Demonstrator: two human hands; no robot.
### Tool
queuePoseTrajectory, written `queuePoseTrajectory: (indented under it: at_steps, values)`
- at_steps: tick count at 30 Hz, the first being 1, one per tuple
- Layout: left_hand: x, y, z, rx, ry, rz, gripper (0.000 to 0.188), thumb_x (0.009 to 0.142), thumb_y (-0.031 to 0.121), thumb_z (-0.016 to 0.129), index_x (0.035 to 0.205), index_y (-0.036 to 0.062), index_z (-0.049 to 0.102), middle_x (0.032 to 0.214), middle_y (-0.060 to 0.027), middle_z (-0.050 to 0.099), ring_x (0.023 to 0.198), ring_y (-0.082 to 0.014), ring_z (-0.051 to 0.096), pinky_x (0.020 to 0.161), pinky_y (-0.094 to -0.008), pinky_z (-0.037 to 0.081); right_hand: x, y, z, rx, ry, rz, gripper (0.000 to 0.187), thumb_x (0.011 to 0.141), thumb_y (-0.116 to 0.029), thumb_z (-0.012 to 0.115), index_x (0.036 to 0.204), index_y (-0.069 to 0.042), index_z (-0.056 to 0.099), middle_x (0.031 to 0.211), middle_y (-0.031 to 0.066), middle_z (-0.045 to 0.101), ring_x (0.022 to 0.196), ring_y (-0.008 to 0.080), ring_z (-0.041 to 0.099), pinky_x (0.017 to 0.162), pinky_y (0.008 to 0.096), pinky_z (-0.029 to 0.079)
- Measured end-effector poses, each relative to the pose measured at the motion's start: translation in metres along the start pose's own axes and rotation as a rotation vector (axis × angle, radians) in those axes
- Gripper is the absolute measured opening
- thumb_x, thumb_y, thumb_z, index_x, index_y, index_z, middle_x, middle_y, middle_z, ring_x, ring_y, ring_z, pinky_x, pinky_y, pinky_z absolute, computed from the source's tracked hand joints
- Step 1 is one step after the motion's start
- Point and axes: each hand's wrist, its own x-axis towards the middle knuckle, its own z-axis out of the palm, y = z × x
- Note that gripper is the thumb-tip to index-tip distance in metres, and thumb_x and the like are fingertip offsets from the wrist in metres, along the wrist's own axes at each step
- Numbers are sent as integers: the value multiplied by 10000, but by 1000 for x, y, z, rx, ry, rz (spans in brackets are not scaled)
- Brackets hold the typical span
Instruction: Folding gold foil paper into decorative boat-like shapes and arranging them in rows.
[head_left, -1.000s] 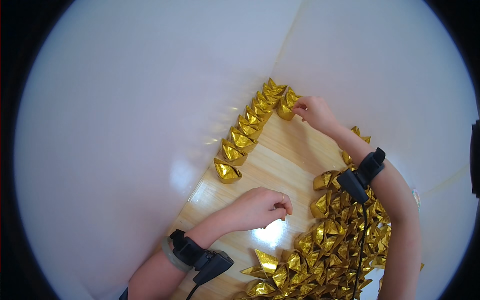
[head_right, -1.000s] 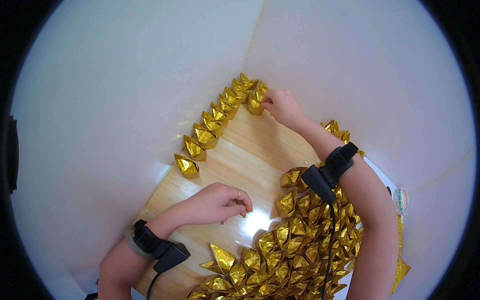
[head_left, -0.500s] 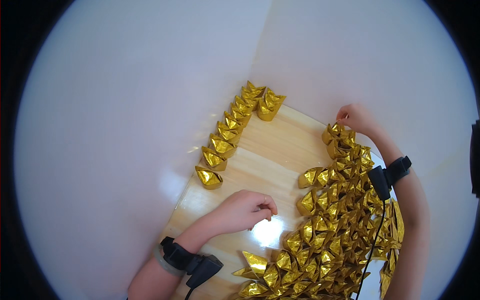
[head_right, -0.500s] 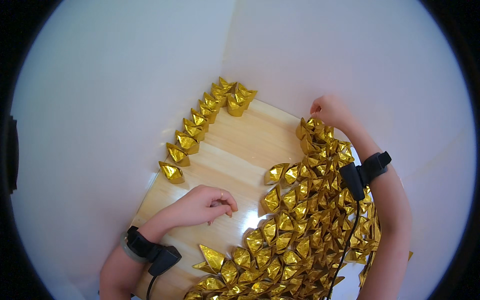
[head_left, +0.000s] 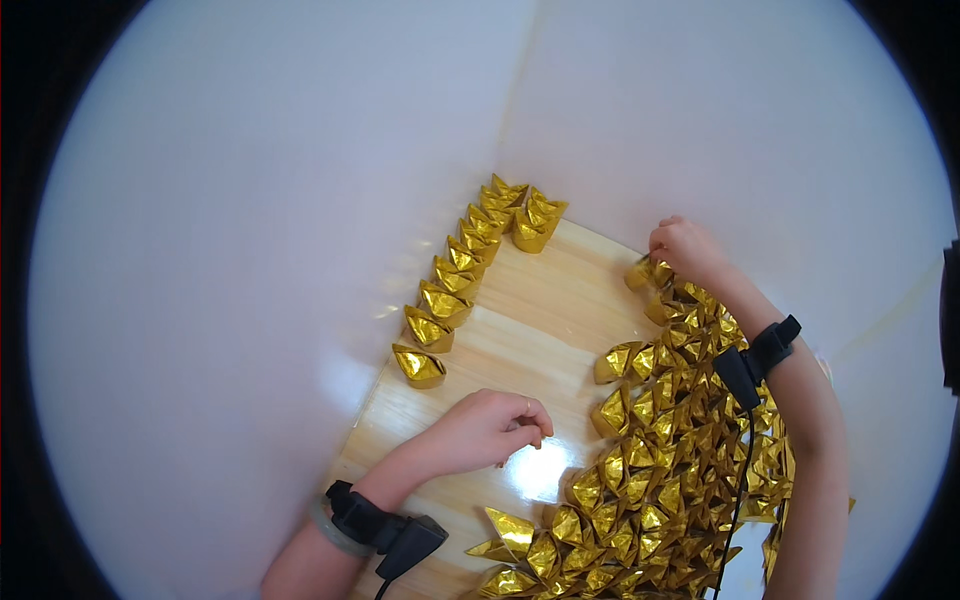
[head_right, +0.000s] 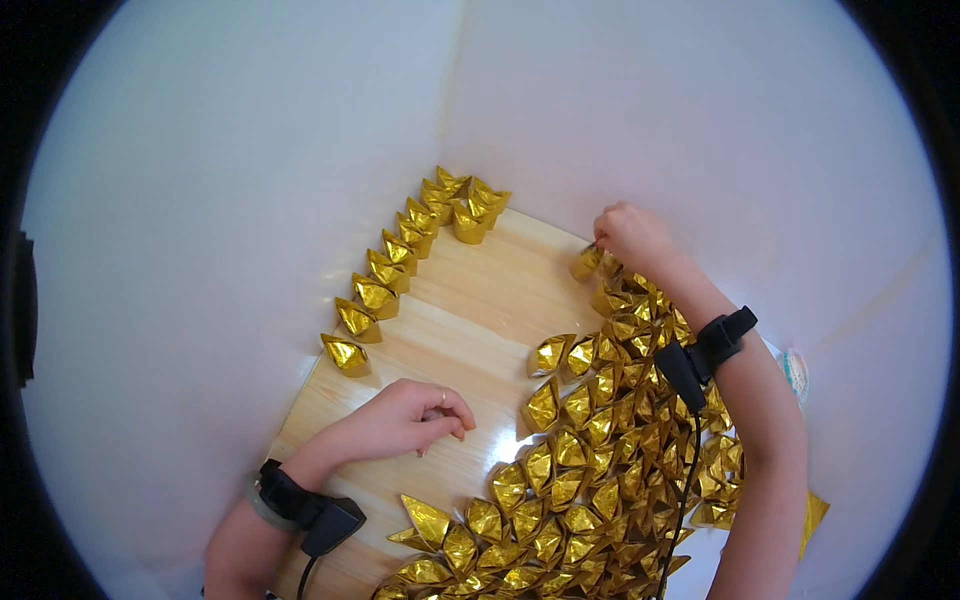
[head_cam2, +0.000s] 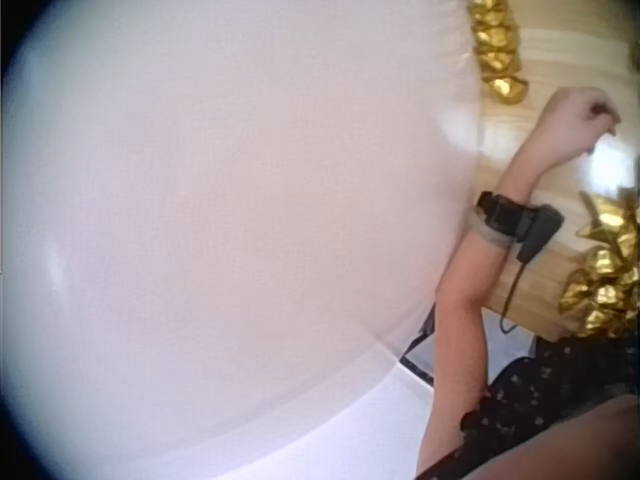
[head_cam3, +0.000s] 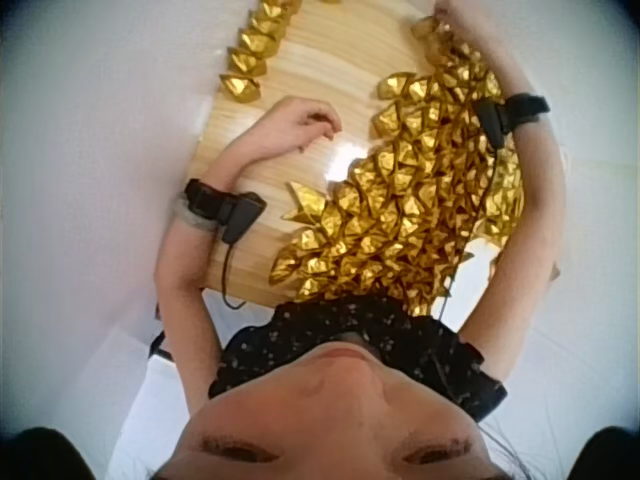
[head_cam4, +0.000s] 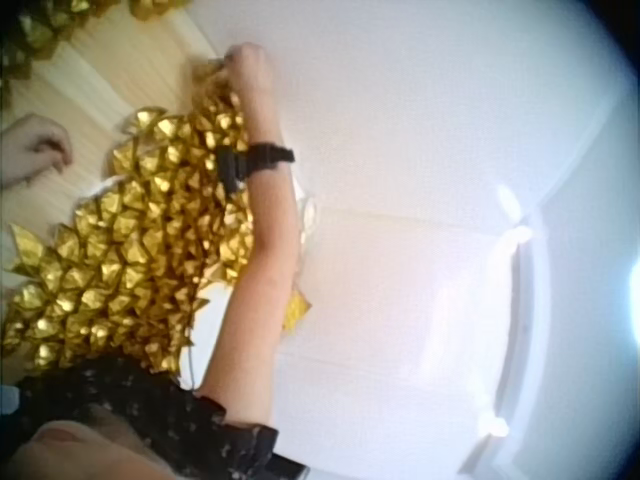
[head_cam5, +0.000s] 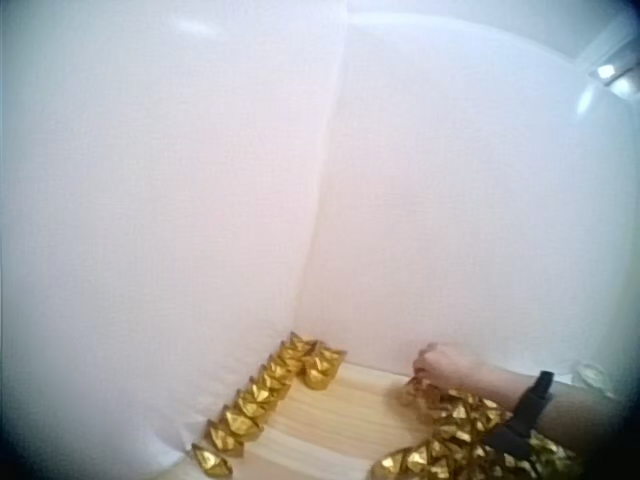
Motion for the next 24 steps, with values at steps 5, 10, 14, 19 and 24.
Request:
queuePoseTrajectory:
  at_steps: [5, 10, 14, 19, 24]
  values:
    - [1, -1, 1, 16, 7, 28, 150, 872, 91, 540, 976, 27, 627, 795, -46, 646, 577, -66, 543, 504, -219, 465, 9, -28, -25, 335, 98, 221, 114, 784, -107, 578, 838, -30, 643, 751, 127, 642, 691, 237, 631, 638, 338, 507]
    - [0, -2, 0, 12, 25, 39, 166, 841, 116, 541, 934, 10, 628, 721, -70, 632, 532, -119, 573, 513, -272, 466, 24, -75, -15, 891, -101, 325, 116, 811, -110, 576, 877, -22, 614, 720, 44, 612, 641, 113, 585, 565, 239, 472]
    - [0, -3, -1, 22, 2, 15, 155, 870, 113, 537, 967, 37, 631, 780, -45, 647, 544, -76, 547, 496, -226, 456, 39, -105, -12, 1101, -242, 429, 158, 826, -145, 581, 897, -9, 622, 756, 42, 629, 682, 103, 606, 606, 225, 495]
    - [1, -2, -1, 47, 1, 23, 155, 874, 117, 529, 965, 41, 628, 779, -42, 645, 539, -77, 541, 495, -232, 455, 54, -111, 9, 995, -173, 259, 160, 827, -122, 610, 920, 5, 639, 799, 70, 653, 712, 125, 631, 640, 242, 513]
    - [1, -4, -1, 40, -11, 41, 155, 870, 115, 530, 968, 37, 621, 779, -38, 646, 534, -79, 538, 499, -231, 455, 58, -122, 8, 789, -19, 146, 136, 813, -80, 632, 893, 29, 647, 766, 97, 665, 675, 140, 639, 624, 267, 513]
